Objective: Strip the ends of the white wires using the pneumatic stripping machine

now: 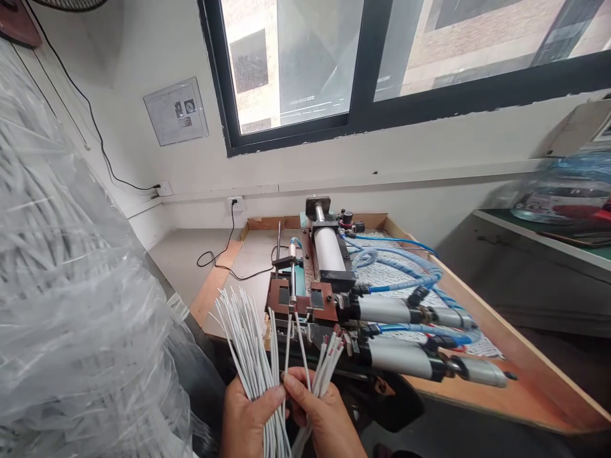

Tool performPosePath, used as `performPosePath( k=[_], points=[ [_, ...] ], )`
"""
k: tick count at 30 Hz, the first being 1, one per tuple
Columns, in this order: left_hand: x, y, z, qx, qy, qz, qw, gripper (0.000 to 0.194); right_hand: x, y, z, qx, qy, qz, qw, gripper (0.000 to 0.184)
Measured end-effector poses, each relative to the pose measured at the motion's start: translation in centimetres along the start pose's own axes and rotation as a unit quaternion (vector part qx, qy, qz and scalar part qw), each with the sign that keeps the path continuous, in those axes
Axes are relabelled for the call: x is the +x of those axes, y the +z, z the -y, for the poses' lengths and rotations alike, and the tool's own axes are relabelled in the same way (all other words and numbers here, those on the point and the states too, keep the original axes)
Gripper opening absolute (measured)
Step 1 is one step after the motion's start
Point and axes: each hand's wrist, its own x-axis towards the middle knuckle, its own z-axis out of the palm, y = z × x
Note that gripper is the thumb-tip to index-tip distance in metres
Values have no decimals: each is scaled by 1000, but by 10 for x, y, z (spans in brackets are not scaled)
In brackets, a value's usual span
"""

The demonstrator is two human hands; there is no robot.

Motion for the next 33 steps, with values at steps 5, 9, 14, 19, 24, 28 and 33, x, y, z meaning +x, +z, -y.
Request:
performPosePath(
  k=[5, 9, 14, 19, 24, 28, 33],
  points=[
    [4, -4, 4, -7, -12, -28, 1000, 20, 3, 0, 3, 63, 4, -78, 995, 26],
    [6, -6, 3, -14, -23, -42, 999, 24, 7, 1, 7, 112, 18, -115, 987, 27],
    [3, 0, -4, -10, -2, -40, 999, 19, 12, 2, 11, 142, 36, -99, 984, 22],
    [2, 3, -4, -6, 7, -54, 998, 20, 10, 5, 18, 149, 67, -50, 985, 22],
    [3, 3, 0, 22, 14, -6, 1000, 19, 2, 8, 14, 82, 54, 41, 994, 22],
    [6, 0, 3, 7, 12, 0, 1000, 19, -2, 5, 8, 69, 8, -58, 996, 22],
    [8, -4, 4, 12, -16, -27, 999, 21, 3, 3, 10, 116, 20, -123, 985, 25]
  ],
)
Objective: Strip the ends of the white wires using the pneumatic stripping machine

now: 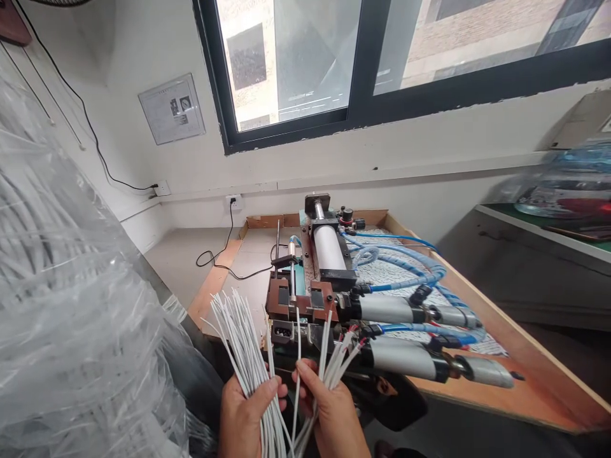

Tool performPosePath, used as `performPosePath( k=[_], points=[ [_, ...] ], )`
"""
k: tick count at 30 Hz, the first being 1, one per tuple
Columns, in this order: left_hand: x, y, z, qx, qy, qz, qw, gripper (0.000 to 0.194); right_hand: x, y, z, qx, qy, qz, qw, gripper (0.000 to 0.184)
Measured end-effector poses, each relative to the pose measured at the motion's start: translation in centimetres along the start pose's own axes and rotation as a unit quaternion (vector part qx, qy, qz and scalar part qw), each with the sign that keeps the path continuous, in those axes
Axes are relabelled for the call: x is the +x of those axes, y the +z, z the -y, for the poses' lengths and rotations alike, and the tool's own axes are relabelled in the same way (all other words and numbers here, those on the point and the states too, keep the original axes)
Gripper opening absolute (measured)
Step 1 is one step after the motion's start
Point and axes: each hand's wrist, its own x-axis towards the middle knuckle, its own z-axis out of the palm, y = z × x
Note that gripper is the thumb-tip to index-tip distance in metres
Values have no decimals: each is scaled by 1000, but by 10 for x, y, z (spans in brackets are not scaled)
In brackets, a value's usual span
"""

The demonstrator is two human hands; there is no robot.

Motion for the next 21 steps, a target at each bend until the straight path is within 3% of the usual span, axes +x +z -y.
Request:
performPosePath(
  k=[9, 15, 18, 21],
  points=[
    [-5, 4, -8, 2, 15, -25, 1000, 21, 14, 4, 5, 54, 63, 6, 997, 22],
    [-3, 1, 0, 4, 21, 34, 999, 15, 1, 5, 4, -22, 79, 159, 984, 24],
    [0, 1, 2, -2, 39, 63, 997, 18, -3, 3, -1, -71, 4, 125, 990, 24],
    [0, 1, 1, 0, 37, 34, 999, 18, -4, -1, -4, -66, -44, 59, 995, 24]
  ],
)
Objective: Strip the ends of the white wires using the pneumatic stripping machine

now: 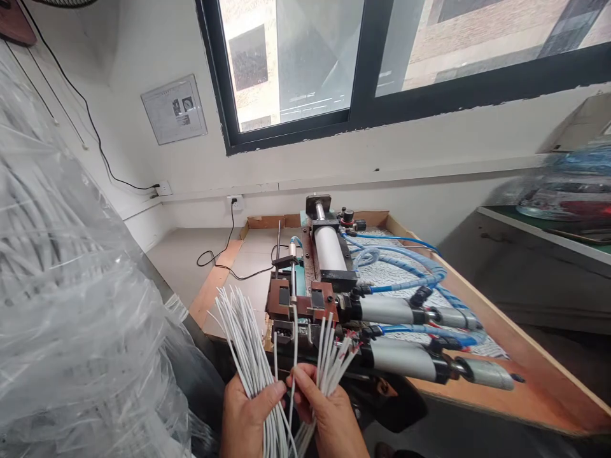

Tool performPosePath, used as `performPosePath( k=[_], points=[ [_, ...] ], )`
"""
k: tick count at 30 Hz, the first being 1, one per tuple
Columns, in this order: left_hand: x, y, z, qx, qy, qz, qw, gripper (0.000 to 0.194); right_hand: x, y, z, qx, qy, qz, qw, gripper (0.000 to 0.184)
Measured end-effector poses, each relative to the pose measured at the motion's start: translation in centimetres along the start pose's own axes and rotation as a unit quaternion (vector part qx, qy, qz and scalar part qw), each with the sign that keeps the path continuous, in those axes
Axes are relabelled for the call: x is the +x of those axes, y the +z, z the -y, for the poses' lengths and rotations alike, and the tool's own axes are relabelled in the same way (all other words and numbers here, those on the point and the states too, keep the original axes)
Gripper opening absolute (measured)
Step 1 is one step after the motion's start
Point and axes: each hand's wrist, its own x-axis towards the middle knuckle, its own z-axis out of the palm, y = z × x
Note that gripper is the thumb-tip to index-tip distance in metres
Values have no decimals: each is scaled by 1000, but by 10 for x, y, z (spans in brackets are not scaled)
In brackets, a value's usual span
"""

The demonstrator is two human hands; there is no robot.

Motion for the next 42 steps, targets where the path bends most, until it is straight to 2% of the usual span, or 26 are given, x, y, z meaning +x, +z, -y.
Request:
performPosePath(
  k=[3, 13, 15, 19, 21, 25, 31, 37, 42],
  points=[
    [-2, 0, -4, 10, -4, -32, 999, 16, 1, -3, -1, 14, 5, -44, 999, 23],
    [-5, 0, -11, -23, 34, 18, 999, 6, 15, -3, 9, 44, 53, -27, 997, 24],
    [-5, -1, -9, -39, 33, 29, 998, 10, 13, -4, 9, 34, 53, -2, 998, 23],
    [-5, 0, -8, -58, 8, 38, 998, 11, 3, -6, 3, -29, 68, 116, 990, 24],
    [-5, 0, -7, -61, 2, 45, 997, 11, -2, -7, -1, -71, 58, 143, 985, 26],
    [-4, -1, -7, -60, 20, 58, 996, 10, -7, -8, -7, -78, 5, 95, 992, 25],
    [-2, 0, -9, -87, 26, 14, 996, 12, 0, -9, -5, -7, 8, -6, 1000, 23],
    [0, 3, -14, -100, 25, 16, 995, 11, 11, -3, 5, 68, 36, 4, 997, 21],
    [0, 6, -15, -84, 34, 9, 996, 10, 16, 1, 5, 104, 71, -16, 992, 20]
  ],
)
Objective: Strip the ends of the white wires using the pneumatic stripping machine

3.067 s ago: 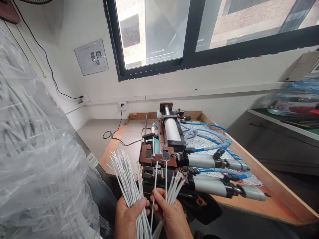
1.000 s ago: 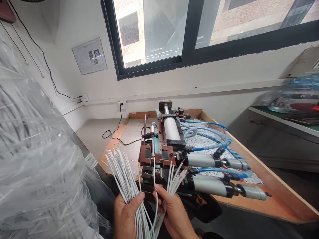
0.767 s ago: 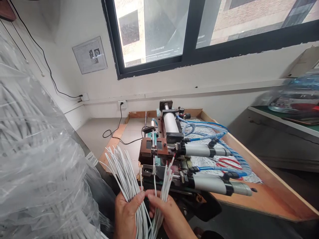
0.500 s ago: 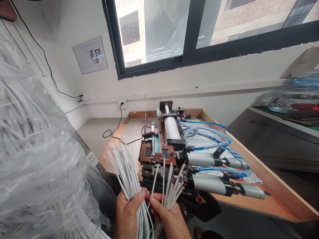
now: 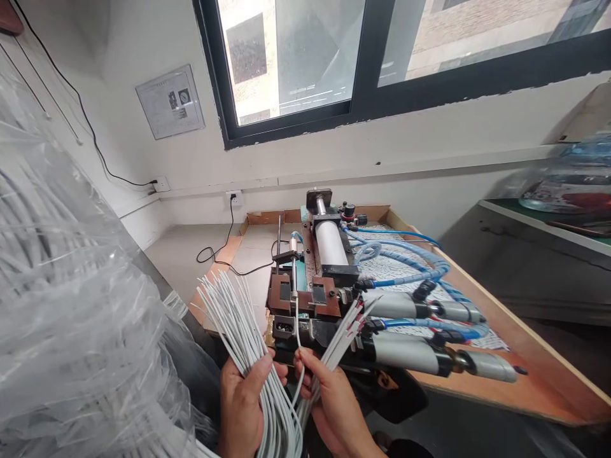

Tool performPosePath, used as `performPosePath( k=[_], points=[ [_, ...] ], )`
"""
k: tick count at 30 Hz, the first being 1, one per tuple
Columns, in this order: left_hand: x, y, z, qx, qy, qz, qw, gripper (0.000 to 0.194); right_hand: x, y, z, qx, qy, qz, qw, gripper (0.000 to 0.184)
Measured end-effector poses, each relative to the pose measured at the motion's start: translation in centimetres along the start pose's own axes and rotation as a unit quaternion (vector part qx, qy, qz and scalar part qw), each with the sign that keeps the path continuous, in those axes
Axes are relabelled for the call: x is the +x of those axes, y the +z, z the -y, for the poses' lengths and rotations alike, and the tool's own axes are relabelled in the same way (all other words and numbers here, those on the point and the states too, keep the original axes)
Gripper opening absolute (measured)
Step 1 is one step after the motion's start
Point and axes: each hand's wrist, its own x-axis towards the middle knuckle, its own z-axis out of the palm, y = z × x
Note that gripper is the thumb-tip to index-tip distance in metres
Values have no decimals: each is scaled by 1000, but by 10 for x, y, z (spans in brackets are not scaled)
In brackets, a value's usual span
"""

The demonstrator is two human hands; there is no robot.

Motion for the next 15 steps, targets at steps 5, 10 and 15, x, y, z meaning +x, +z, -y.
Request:
performPosePath(
  k=[5, 10, 15],
  points=[
    [-2, 1, -1, 13, 23, 17, 1000, 5, -1, 3, -1, 18, 8, 4, 1000, 21],
    [-3, -5, 2, 29, 24, 17, 999, 9, -7, 2, 2, -38, -9, 21, 999, 24],
    [-6, -5, 8, 73, -14, -9, 997, 19, -14, 2, 2, -76, -37, 29, 996, 34]
  ],
)
